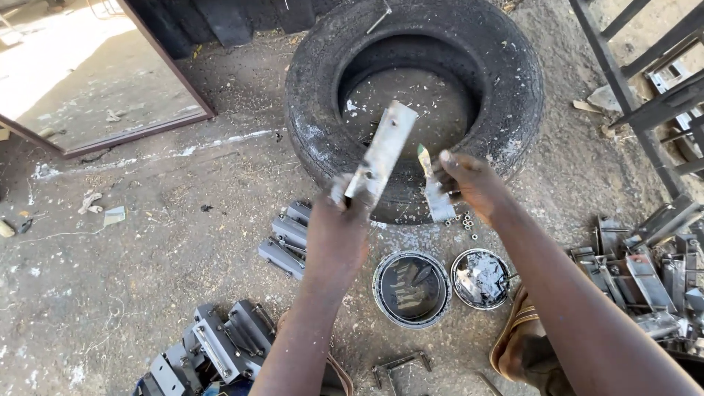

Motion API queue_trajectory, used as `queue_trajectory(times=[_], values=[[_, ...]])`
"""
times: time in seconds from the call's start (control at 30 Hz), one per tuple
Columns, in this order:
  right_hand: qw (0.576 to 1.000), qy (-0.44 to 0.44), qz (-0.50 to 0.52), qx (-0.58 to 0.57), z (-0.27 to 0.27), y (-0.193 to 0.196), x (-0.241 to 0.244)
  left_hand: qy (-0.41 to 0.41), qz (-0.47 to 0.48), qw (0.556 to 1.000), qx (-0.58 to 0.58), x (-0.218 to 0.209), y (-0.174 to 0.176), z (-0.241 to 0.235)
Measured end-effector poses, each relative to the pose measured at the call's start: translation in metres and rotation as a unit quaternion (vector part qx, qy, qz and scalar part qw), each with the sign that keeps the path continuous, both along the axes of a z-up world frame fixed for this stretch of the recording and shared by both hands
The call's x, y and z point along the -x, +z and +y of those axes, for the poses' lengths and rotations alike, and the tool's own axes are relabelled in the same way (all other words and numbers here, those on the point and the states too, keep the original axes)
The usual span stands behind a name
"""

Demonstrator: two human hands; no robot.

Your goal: Applying a coating to metal brackets with a brush and assembling them onto a frame using bolts and nuts.

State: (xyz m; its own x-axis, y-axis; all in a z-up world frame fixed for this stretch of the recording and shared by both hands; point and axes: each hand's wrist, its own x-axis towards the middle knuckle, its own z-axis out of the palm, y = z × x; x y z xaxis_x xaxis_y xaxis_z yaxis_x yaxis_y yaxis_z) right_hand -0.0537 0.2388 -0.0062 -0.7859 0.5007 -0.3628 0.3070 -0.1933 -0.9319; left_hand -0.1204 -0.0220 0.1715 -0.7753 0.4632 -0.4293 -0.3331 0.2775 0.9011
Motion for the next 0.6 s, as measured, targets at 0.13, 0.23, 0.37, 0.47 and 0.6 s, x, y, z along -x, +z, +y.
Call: queue_trajectory(times=[0.13, 0.23, 0.37, 0.47, 0.6], values=[[0.968, 0.042, -0.126, -0.212, 0.036, -0.055, -0.008, 0.011, 0.095, 0.992, 0.077, 0.009, 0.000, -0.009], [0.929, 0.090, -0.205, -0.295, 0.017, -0.036, 0.014, 0.019, 0.111, 0.991, 0.067, 0.018, -0.008, -0.011], [0.906, 0.101, -0.243, -0.331, 0.020, -0.047, 0.040, 0.034, 0.090, 0.993, 0.062, 0.019, -0.004, -0.007], [0.903, 0.123, -0.247, -0.329, 0.026, -0.061, 0.044, 0.043, 0.078, 0.995, 0.044, 0.020, 0.000, -0.007], [0.937, 0.158, -0.190, -0.247, 0.000, 0.003, 0.027, 0.061, 0.106, 0.992, 0.036, 0.024, 0.006, -0.015]])
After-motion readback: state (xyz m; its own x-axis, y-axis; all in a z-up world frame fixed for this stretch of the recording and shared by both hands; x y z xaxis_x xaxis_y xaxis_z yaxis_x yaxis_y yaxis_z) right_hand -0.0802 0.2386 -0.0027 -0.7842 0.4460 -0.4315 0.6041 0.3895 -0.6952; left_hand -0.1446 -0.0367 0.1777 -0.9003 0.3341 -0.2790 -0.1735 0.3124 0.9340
